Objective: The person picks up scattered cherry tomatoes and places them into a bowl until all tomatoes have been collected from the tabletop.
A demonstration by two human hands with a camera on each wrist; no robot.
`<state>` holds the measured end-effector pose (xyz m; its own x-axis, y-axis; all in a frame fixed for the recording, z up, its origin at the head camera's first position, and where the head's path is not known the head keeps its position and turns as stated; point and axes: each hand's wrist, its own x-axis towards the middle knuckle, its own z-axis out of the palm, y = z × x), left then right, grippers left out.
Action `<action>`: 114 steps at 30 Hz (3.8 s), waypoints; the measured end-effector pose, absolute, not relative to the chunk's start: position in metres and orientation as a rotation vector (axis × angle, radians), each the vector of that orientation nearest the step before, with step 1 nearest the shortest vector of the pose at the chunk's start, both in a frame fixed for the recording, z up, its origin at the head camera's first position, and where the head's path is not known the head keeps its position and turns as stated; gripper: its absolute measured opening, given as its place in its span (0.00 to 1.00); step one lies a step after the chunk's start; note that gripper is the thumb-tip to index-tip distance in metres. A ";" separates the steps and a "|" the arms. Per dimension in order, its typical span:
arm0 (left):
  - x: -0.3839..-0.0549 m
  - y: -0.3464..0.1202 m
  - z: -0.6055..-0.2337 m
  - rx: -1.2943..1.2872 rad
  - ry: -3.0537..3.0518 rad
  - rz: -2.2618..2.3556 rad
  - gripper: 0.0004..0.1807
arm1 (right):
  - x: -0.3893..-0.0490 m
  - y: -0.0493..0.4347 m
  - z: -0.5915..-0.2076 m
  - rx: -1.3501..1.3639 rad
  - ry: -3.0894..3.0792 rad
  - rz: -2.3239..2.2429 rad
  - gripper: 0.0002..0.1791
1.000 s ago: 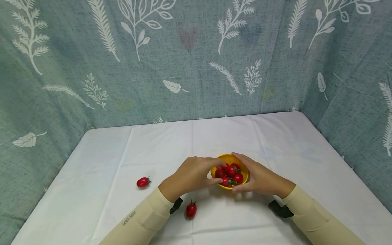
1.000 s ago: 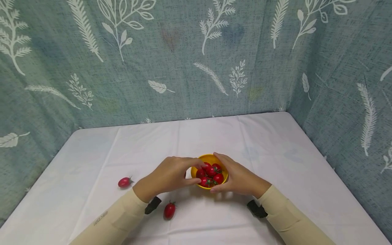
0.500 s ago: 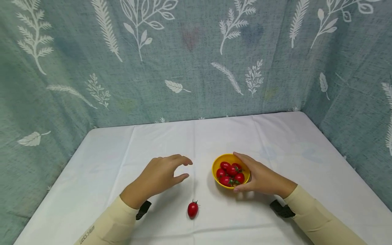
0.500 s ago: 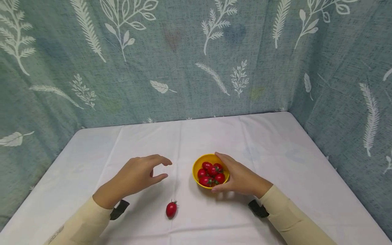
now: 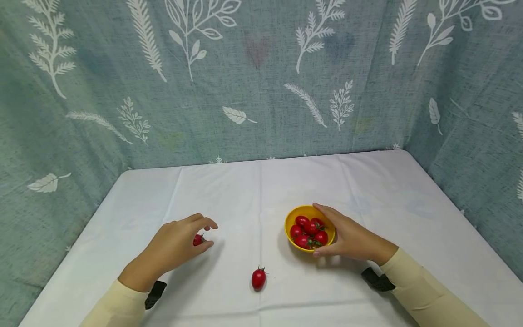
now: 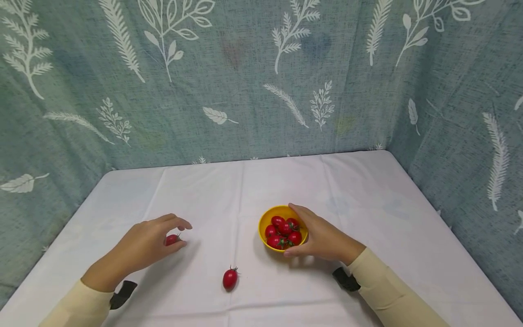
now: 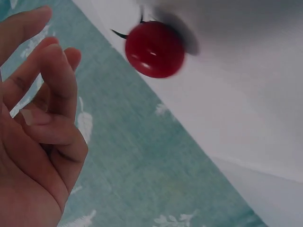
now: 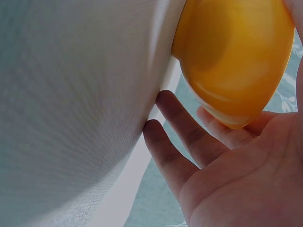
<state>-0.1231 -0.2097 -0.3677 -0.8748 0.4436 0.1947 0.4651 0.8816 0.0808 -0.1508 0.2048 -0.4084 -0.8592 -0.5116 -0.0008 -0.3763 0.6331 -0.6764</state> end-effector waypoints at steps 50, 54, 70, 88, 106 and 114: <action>-0.129 -0.214 -0.376 -0.607 -2.912 -0.139 0.18 | -0.150 0.204 -0.408 -0.722 2.645 -1.065 0.65; -0.133 -0.202 -0.374 -0.687 -2.835 -0.147 0.17 | -0.150 0.205 -0.408 -0.721 2.642 -1.070 0.64; -0.147 -0.147 -0.362 -0.889 -2.730 -0.180 0.16 | -0.150 0.204 -0.407 -0.725 2.645 -1.057 0.64; -0.157 -0.072 -0.360 -1.158 -2.659 -0.266 0.16 | -0.151 0.204 -0.409 -0.721 2.644 -1.064 0.63; -0.160 -0.053 -0.366 -1.195 -2.680 -0.281 0.16 | -0.150 0.205 -0.409 -0.747 2.638 -1.074 0.64; -0.157 -0.060 -0.366 -1.202 -2.648 -0.289 0.17 | -0.151 0.205 -0.409 -0.745 2.639 -1.073 0.63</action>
<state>-0.1573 -0.0597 -0.3655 -0.6421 0.7148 0.2771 0.7577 0.6467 0.0876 -0.1511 0.2048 -0.4091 -0.8540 -0.5202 0.0075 -0.3778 0.6102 -0.6964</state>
